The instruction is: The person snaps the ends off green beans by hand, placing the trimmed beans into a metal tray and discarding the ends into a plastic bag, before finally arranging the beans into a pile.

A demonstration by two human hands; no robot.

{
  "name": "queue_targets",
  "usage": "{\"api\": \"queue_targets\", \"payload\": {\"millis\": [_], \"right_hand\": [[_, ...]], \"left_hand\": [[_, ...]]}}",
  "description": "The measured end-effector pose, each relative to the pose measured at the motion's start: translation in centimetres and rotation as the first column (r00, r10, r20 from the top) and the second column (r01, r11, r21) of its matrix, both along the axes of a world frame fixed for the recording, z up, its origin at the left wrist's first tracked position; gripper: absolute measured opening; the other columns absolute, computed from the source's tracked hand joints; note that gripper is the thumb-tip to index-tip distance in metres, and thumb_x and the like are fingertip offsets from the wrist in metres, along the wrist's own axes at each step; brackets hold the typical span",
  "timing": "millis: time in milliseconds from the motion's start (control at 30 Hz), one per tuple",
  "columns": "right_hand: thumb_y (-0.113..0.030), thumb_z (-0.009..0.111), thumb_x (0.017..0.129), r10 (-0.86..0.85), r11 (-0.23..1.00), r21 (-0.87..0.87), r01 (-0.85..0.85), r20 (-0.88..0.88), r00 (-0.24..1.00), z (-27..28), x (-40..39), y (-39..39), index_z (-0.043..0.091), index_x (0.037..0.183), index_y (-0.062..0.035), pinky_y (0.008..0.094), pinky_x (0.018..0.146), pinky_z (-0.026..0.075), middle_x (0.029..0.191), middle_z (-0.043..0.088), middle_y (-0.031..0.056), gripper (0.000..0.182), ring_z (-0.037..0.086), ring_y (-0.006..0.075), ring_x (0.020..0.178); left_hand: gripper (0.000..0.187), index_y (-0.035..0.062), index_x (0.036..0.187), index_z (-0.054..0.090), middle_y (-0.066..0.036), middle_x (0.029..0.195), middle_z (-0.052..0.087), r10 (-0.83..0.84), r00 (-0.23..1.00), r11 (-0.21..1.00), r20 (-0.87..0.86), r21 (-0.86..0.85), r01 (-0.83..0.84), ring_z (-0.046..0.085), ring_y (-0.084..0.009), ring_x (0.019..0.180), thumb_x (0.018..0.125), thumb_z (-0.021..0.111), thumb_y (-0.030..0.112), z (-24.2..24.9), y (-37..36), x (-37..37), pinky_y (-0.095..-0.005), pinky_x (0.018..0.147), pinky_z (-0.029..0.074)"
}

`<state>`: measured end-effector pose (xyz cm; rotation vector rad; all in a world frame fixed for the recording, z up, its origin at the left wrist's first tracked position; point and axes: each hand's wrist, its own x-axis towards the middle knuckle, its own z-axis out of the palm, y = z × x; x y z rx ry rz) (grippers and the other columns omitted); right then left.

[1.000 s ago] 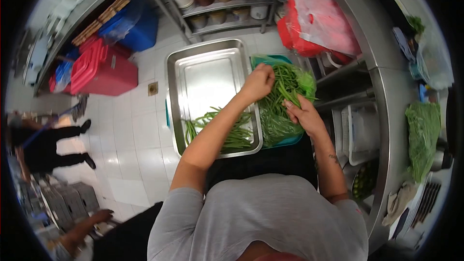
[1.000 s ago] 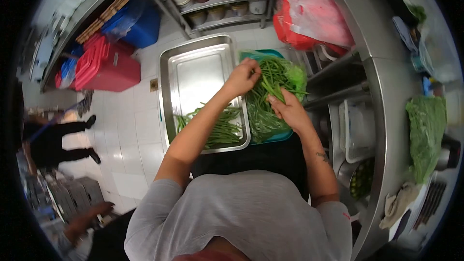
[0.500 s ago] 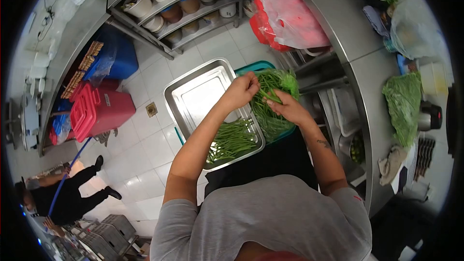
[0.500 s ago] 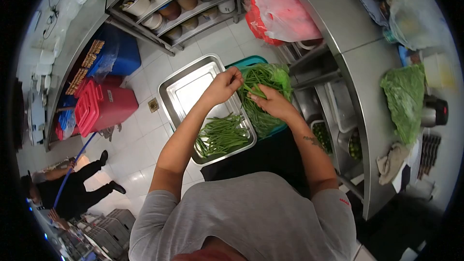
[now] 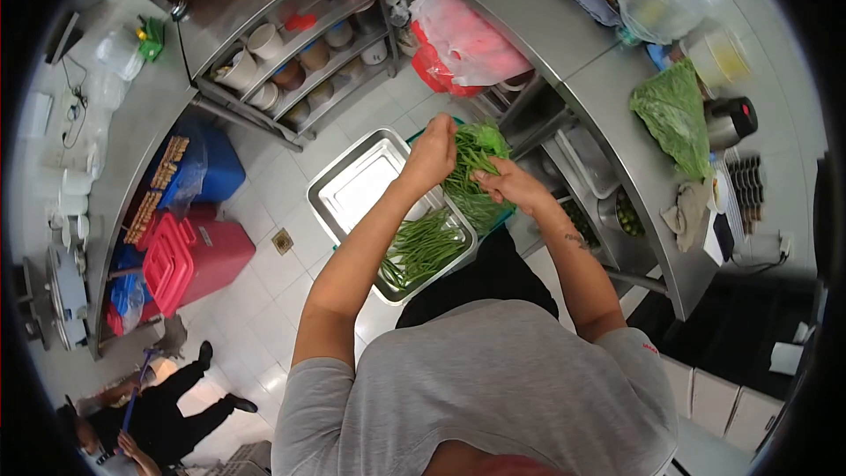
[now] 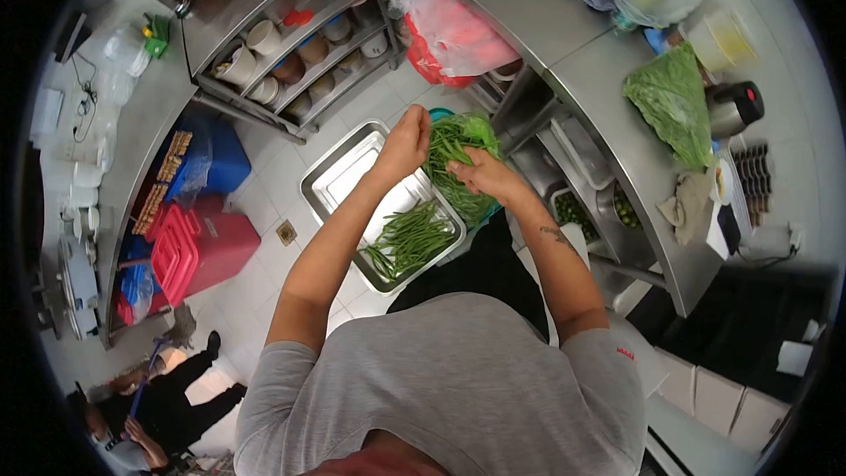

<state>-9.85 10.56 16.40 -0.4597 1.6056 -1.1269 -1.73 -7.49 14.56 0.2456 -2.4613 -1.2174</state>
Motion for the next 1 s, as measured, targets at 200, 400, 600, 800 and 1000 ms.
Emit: {"api": "queue_targets", "payload": {"millis": [200, 400, 600, 800, 1000], "right_hand": [[-0.032, 0.054, 0.094, 0.044, 0.997, 0.078, -0.009, -0.465, 0.884, -2.1, 0.2, 1.2, 0.047, 0.125, 0.0046, 0.0370, 0.088, 0.044, 0.115, 0.058, 0.0243, 0.049, 0.057, 0.0331, 0.106], [-0.029, 0.053, 0.093, 0.030, 0.997, 0.073, 0.019, -0.620, 0.784, 0.5, 1.3, 1.5, 0.044, 0.127, 0.0054, 0.0413, 0.094, 0.041, 0.119, 0.054, 0.0303, 0.049, 0.050, 0.0419, 0.115], [-0.025, 0.053, 0.093, -0.055, 0.998, -0.005, 0.066, -0.616, 0.786, 0.9, 2.1, 1.6, 0.045, 0.125, 0.0042, 0.0411, 0.092, 0.042, 0.115, 0.057, 0.0280, 0.044, 0.053, 0.0404, 0.111], [-0.018, 0.053, 0.093, -0.213, 0.959, -0.225, 0.170, -0.181, 0.960, -1.5, 1.8, 1.1, 0.052, 0.111, 0.0042, 0.0346, 0.083, 0.047, 0.096, 0.062, 0.0120, 0.029, 0.060, 0.0258, 0.088], [-0.015, 0.054, 0.094, -0.262, 0.732, -0.394, 0.556, 0.590, 0.764, -1.3, 0.4, 1.3, 0.053, 0.104, -0.0007, 0.0347, 0.074, 0.049, 0.082, 0.055, 0.0055, 0.017, 0.057, 0.0194, 0.076]], "left_hand": [[0.011, -0.0005, 0.088, 0.056, -0.012, 0.083, 0.055, -0.194, 0.977, 0.968, 0.086, 0.177, 0.176, 0.056, -0.0218, 0.072, 0.083, 0.061, 0.008, 2.0, 1.5, -1.3, -0.0329, 0.064, 0.045], [0.014, -0.0003, 0.083, 0.059, -0.011, 0.079, 0.051, -0.218, 0.974, 0.975, 0.064, -0.019, 0.219, 0.053, -0.0245, 0.070, 0.083, 0.061, 0.013, 2.6, 2.4, -2.0, -0.0350, 0.065, 0.043], [0.016, -0.0009, 0.083, 0.059, -0.011, 0.078, 0.050, -0.262, 0.965, 0.947, 0.002, -0.192, 0.258, 0.053, -0.0253, 0.075, 0.083, 0.059, 0.015, 2.6, 2.8, -1.7, -0.0338, 0.069, 0.042], [0.013, 0.0011, 0.085, 0.055, -0.002, 0.079, 0.049, -0.380, 0.916, 0.786, 0.130, 0.567, 0.246, 0.049, -0.0148, 0.074, 0.088, 0.056, 0.014, 5.6, 4.0, 0.1, -0.0290, 0.070, 0.041], [0.014, 0.0019, 0.095, 0.057, -0.002, 0.081, 0.054, -0.109, 0.989, 0.776, 0.096, 0.631, 0.024, 0.051, -0.0124, 0.077, 0.090, 0.054, 0.014, 2.8, 0.9, 0.3, -0.0256, 0.071, 0.042]]}}
